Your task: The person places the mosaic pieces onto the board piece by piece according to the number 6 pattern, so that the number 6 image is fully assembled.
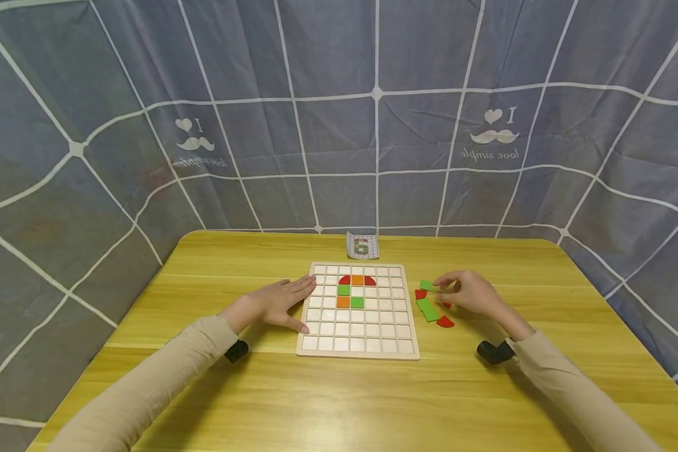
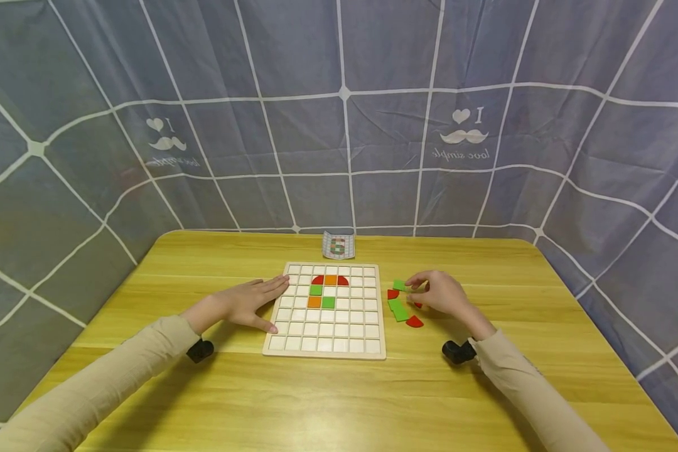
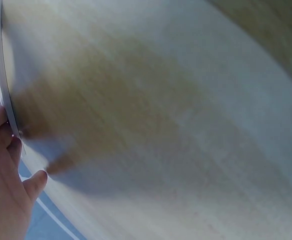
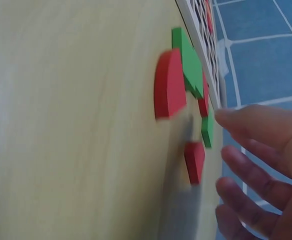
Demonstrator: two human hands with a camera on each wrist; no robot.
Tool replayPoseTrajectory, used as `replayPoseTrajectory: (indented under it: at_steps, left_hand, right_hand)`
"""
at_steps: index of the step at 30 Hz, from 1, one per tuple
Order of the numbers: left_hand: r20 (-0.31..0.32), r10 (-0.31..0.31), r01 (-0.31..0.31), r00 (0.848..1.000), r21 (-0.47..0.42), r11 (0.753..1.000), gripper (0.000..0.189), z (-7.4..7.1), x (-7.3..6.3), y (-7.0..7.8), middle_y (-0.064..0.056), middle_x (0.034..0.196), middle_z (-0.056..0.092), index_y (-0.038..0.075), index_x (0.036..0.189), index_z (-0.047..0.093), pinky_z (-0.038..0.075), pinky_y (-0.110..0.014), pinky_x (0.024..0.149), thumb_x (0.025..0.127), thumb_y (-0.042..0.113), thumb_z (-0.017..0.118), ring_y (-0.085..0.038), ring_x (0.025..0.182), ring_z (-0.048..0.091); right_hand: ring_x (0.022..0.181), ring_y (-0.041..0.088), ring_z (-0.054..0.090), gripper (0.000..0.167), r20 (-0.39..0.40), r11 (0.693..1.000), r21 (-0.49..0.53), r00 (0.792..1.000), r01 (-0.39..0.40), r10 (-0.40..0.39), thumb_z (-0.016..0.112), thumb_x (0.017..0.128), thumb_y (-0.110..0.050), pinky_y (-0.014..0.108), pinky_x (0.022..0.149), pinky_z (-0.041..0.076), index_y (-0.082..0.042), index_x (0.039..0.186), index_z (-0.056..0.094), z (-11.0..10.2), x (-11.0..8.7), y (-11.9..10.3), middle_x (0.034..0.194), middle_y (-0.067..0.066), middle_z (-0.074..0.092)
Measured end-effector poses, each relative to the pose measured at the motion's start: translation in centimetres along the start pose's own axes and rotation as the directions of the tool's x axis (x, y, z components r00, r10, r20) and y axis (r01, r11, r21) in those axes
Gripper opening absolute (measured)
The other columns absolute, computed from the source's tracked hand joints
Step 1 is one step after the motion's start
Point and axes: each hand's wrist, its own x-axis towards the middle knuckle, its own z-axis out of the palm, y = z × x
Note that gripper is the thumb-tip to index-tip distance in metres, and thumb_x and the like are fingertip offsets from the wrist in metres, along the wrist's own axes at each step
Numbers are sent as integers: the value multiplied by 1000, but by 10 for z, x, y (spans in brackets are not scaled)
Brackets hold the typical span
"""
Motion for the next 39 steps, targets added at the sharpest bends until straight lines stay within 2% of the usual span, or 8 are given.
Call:
replayPoseTrajectory:
  at_steps: [8,13,18,20,29,36,39]
  left_hand:
    - [-7,12,-12,1000,4,1000,109,1,1,-2,-13,163,3,5,155,10,16,-53,120,82,72,54,-30,150,10]
    - [-2,7,-7,1000,1,1000,108,1,1,-2,-13,163,2,5,155,9,16,-53,120,82,71,54,-30,150,10]
    - [8,-4,4,1000,2,1000,106,1,1,-1,-11,163,2,6,155,8,16,-52,120,83,69,55,-28,150,9]
    - [10,-4,3,1000,9,1000,106,1,2,-1,-11,163,2,6,155,8,16,-52,120,83,69,54,-28,150,9]
    - [9,-9,9,1000,20,1000,106,3,3,-1,-8,163,0,9,155,7,16,-51,121,83,70,54,-26,151,7]
    - [9,-10,10,1000,13,1000,106,0,2,1,-10,163,1,7,155,8,17,-51,120,83,69,55,-27,151,8]
    - [12,-12,12,1000,14,1000,106,0,2,1,-11,163,0,7,155,7,17,-52,120,84,68,55,-28,150,8]
  right_hand:
    - [70,10,58,34,83,1000,11,996,24,-25,75,80,-12,23,60,46,-2,112,70,-11,-8,7,103,16,71]
    - [66,9,51,40,141,998,54,989,42,-49,67,77,1,22,57,44,-1,116,67,-10,-11,8,110,20,68]
    - [72,11,53,42,160,996,59,984,72,-81,64,76,5,22,63,46,-1,118,66,-7,-12,9,113,20,66]
    - [76,11,56,40,157,997,38,984,73,-78,65,76,4,23,64,47,-1,116,67,-6,-11,9,112,18,66]
    - [80,16,65,26,126,1000,-6,992,-18,18,69,81,-9,27,64,49,-3,106,72,-6,-8,10,100,12,73]
    - [79,14,63,24,80,993,-60,991,-99,104,76,81,-26,29,66,48,-10,98,74,-5,-9,7,91,3,73]
    - [77,12,62,26,60,990,-87,992,-108,113,78,78,-34,29,64,46,-12,92,74,-4,-9,5,88,0,72]
